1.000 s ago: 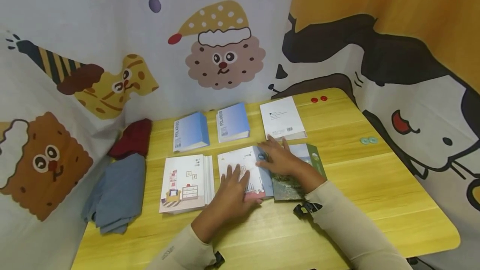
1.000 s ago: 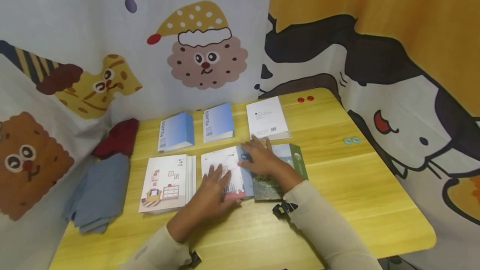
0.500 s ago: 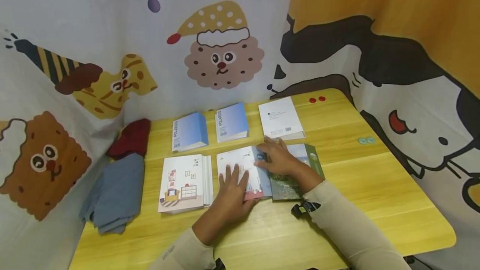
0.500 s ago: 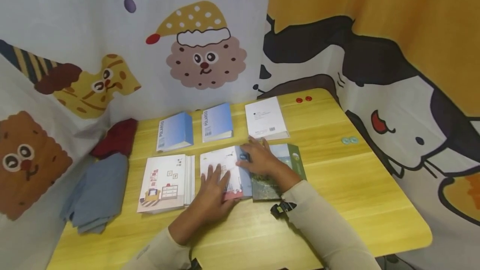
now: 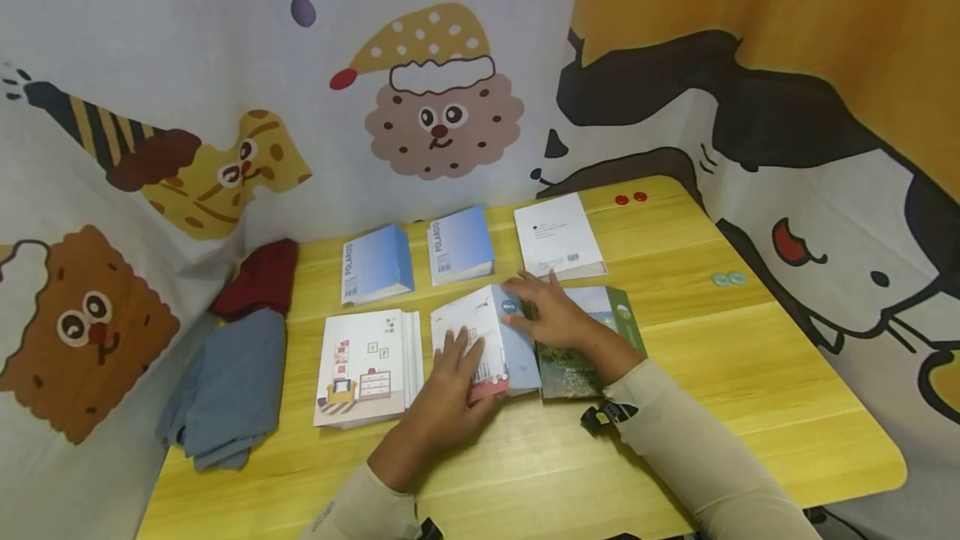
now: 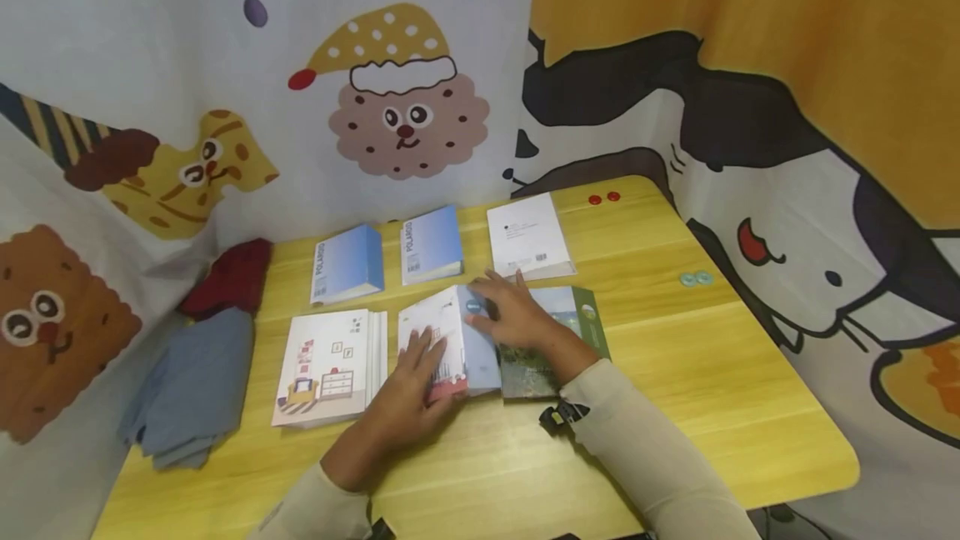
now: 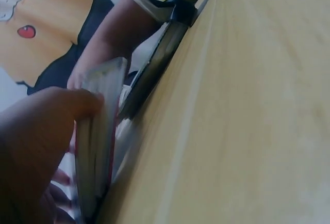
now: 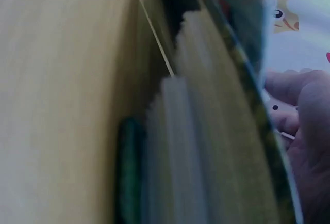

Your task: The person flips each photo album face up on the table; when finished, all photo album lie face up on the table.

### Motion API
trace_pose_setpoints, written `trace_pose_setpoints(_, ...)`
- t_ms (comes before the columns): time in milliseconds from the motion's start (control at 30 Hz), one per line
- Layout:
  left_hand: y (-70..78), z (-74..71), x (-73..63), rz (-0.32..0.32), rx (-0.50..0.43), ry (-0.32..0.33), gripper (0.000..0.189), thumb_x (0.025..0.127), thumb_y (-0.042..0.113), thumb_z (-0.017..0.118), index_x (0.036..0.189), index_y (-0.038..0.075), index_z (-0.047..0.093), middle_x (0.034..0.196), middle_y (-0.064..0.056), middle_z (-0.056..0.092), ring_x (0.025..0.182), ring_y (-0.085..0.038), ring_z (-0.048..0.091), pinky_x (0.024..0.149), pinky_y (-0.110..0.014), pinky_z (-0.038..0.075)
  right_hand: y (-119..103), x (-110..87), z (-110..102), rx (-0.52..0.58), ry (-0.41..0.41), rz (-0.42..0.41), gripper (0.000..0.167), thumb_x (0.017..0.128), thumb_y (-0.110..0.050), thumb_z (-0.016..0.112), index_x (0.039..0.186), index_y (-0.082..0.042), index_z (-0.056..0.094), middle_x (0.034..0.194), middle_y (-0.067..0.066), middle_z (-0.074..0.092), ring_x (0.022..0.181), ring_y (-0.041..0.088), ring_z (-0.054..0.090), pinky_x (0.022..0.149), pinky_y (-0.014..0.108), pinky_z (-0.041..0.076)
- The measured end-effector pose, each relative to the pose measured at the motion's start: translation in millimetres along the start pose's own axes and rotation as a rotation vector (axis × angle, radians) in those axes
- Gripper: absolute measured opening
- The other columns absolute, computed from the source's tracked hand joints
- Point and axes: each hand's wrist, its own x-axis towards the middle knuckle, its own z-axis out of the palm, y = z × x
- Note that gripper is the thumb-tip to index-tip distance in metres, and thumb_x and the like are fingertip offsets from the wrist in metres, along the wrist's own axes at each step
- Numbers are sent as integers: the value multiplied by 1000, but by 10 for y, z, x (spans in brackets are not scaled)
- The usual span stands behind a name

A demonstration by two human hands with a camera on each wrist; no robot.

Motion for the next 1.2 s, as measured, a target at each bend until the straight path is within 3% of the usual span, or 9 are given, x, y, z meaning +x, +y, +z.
trace_pose_setpoints(267, -73, -23, -31, 78, -74, 116, 88, 103, 50, 73, 172, 12, 33, 180, -20, 29, 165, -44, 33, 125, -59, 43, -133, -9, -77, 215, 47, -66, 65, 106, -21, 73, 162, 0, 49, 172, 22, 44, 159, 44, 44, 130, 63, 36)
trace_pose_setpoints(367, -93, -29, -9, 139, -138, 148, 91, 102, 43, 77, 173, 10, 29, 179, -20, 31, 163, -41, 37, 127, -57, 41, -214, -38, -159, 350, 46, -87, 65, 105, -13, 73, 164, -1, 47, 175, 22, 39, 159, 46, 43, 128, 62, 39)
trace_pose_setpoints(533, -102, -12, 40, 206, -383, 141, 101, 101, 25, 80, 176, 7, 14, 180, -20, 26, 161, -41, 41, 121, -56, 48, -281, -109, -225, 508, 23, -143, 69, 107, -7, 68, 168, -1, 37, 180, 24, 24, 148, 54, 53, 122, 69, 44)
trace_pose_setpoints(667, -90, -7, 44, 220, -571, 119, 108, 101, 13, 79, 177, 13, 3, 183, -21, 16, 163, -48, 34, 118, -56, 51, -289, -177, -165, 542, 17, -189, 72, 109, -9, 65, 172, -3, 30, 185, 16, 12, 152, 53, 50, 121, 65, 47)
trace_pose_setpoints(800, -79, -12, 24, 267, -661, 140, 109, 99, 1, 77, 176, 7, 0, 181, -25, 9, 157, -55, 38, 112, -54, 57, -299, -270, -83, 555, 8, -190, 85, 108, -8, 68, 176, -11, 18, 186, 12, 6, 159, 49, 41, 122, 63, 47)
trace_pose_setpoints(867, -84, -10, 10, 289, -692, 161, 108, 97, -4, 76, 175, 2, 1, 180, -27, 9, 153, -46, 47, 110, -46, 60, -308, -312, -44, 554, -12, -182, 89, 106, -8, 72, 176, -12, 18, 186, 11, 9, 162, 48, 36, 121, 65, 47)
trace_pose_setpoints(967, -98, 7, -10, 283, -693, 194, 106, 94, -6, 78, 174, -2, 7, 177, -29, 13, 149, -37, 49, 112, -34, 58, -322, -372, 21, 438, -29, -171, 86, 103, -15, 78, 174, -11, 30, 184, 13, 19, 165, 45, 31, 122, 66, 45)
trace_pose_setpoints(1033, -89, 8, -32, 234, -669, 221, 104, 93, -4, 81, 173, -1, 16, 176, -30, 19, 149, -35, 48, 116, -28, 53, -329, -396, 63, 343, -36, -159, 83, 100, -22, 81, 170, -10, 39, 183, 13, 23, 166, 45, 29, 124, 67, 43)
trace_pose_setpoints(1200, -48, -28, -143, 99, -684, 264, 98, 88, -1, 88, 168, -7, 32, 174, -40, 19, 146, -60, 48, 107, -35, 61, -328, -408, 154, 185, -52, -110, 80, 98, -32, 83, 167, -11, 47, 181, 16, 28, 166, 45, 31, 127, 73, 33)
